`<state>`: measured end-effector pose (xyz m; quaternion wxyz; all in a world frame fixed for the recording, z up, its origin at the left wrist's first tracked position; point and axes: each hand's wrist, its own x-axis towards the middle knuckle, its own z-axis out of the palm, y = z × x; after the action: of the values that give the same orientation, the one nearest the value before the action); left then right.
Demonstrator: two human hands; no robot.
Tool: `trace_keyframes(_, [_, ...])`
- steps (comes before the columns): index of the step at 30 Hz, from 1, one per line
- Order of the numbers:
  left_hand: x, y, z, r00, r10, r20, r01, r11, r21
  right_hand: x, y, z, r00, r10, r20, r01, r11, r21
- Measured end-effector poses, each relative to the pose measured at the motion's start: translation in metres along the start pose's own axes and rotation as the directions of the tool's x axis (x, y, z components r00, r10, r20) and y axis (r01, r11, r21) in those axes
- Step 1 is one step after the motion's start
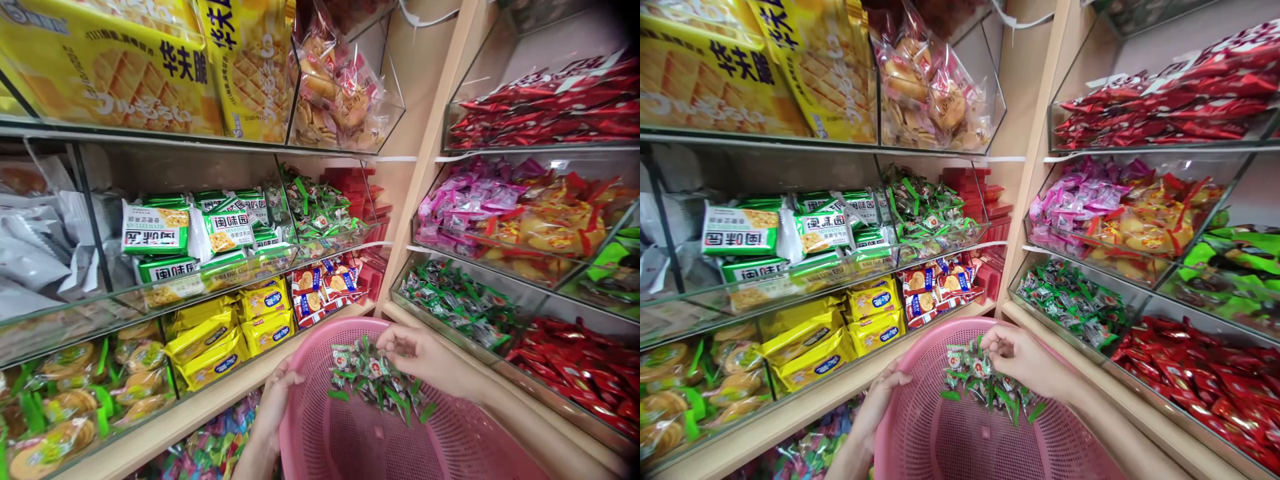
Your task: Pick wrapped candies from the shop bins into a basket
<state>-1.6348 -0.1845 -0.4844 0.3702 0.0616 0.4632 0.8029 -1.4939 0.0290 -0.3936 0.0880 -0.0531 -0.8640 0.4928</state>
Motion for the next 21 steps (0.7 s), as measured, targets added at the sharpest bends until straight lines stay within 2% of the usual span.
trace_keyframes(14, [-0.005,0.002,0.004,1.000,-0.012,-0.008,0.012,1.000,-0.014,0.006,0.003,0.014,0.999,-0.003,-0.033,0.004,0.999,0.037])
trace_keyframes(21, [-0.004,0.000,0.001,1.000,-0.004,0.005,0.004,1.000,-0.030,0.023,-0.007,0.036,0.996,-0.088,0.005,0.087,0.995,0.047])
